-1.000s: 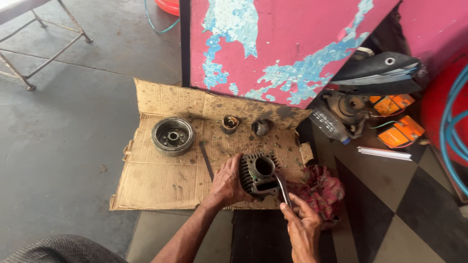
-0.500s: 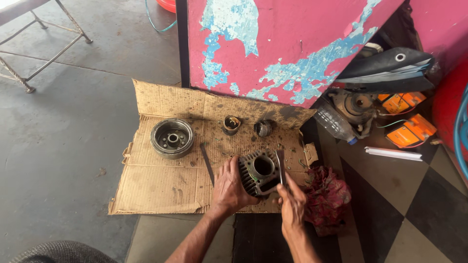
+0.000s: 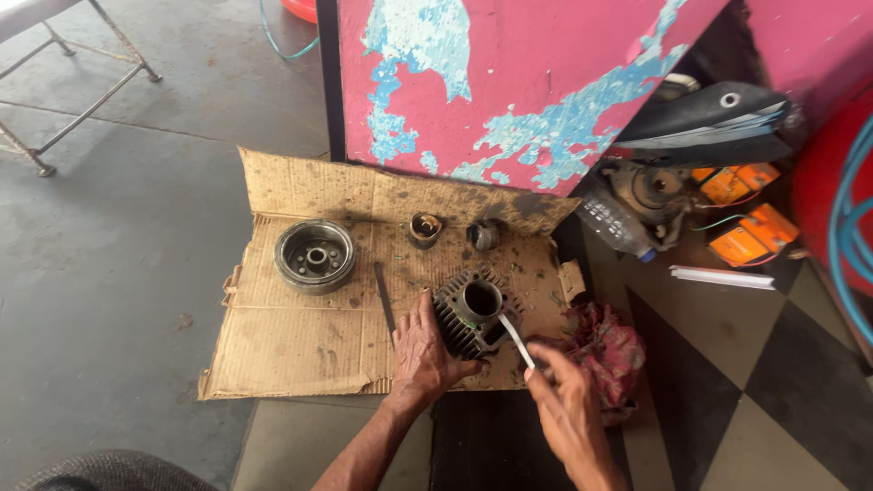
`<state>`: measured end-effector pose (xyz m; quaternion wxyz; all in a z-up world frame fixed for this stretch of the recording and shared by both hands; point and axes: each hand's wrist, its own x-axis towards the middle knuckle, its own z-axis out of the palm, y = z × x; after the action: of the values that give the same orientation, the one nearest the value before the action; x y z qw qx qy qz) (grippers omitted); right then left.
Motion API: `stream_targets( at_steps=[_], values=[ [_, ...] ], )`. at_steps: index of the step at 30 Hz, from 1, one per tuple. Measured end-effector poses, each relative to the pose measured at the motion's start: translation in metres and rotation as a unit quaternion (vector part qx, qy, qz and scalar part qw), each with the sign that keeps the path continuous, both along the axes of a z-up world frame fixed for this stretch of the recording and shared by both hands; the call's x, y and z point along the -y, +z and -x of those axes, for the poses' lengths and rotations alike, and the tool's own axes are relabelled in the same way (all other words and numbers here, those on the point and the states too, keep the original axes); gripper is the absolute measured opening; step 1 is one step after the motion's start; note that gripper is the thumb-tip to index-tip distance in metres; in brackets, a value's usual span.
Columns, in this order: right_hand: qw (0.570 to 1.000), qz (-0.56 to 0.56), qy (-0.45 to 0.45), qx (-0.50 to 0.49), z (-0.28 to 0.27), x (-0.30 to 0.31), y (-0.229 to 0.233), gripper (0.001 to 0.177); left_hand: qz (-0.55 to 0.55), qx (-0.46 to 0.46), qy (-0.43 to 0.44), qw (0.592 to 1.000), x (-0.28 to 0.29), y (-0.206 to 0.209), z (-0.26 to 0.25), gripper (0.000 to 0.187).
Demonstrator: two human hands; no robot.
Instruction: The person uses a metal tool to scrape and clean the surfaces of a motorcycle engine cylinder. They hold the component by hand and rotate it to access different sides while it sits on a cardboard workspace on the floor.
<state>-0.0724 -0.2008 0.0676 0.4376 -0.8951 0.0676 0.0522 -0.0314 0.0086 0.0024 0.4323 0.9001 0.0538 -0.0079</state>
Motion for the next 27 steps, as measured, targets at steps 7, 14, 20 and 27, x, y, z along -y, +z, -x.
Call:
stream_targets(
  at_steps=[7, 14, 20, 27],
  values=[
    [0.994, 0.1, 0.04, 0.01, 0.025, -0.024, 0.014, 0.035, -0.006, 0.023, -0.01, 1.0, -0.003, -0.008, 0.0, 0.148],
    [0.995, 0.06, 0.077, 0.024, 0.027, -0.049, 0.004, 0.037, -0.015, 0.075, 0.0, 0.997, -0.006, -0.01, 0.005, 0.144],
    [0.997, 0.053, 0.054, -0.002, 0.029, -0.045, -0.011, 0.038, -0.013, 0.08, -0.004, 0.997, -0.007, -0.013, 0.004, 0.144],
    [0.997, -0.071, -0.035, -0.011, 0.036, -0.051, -0.052, 0.047, -0.017, 0.08, -0.012, 0.997, -0.006, -0.014, 0.004, 0.146]
  ],
)
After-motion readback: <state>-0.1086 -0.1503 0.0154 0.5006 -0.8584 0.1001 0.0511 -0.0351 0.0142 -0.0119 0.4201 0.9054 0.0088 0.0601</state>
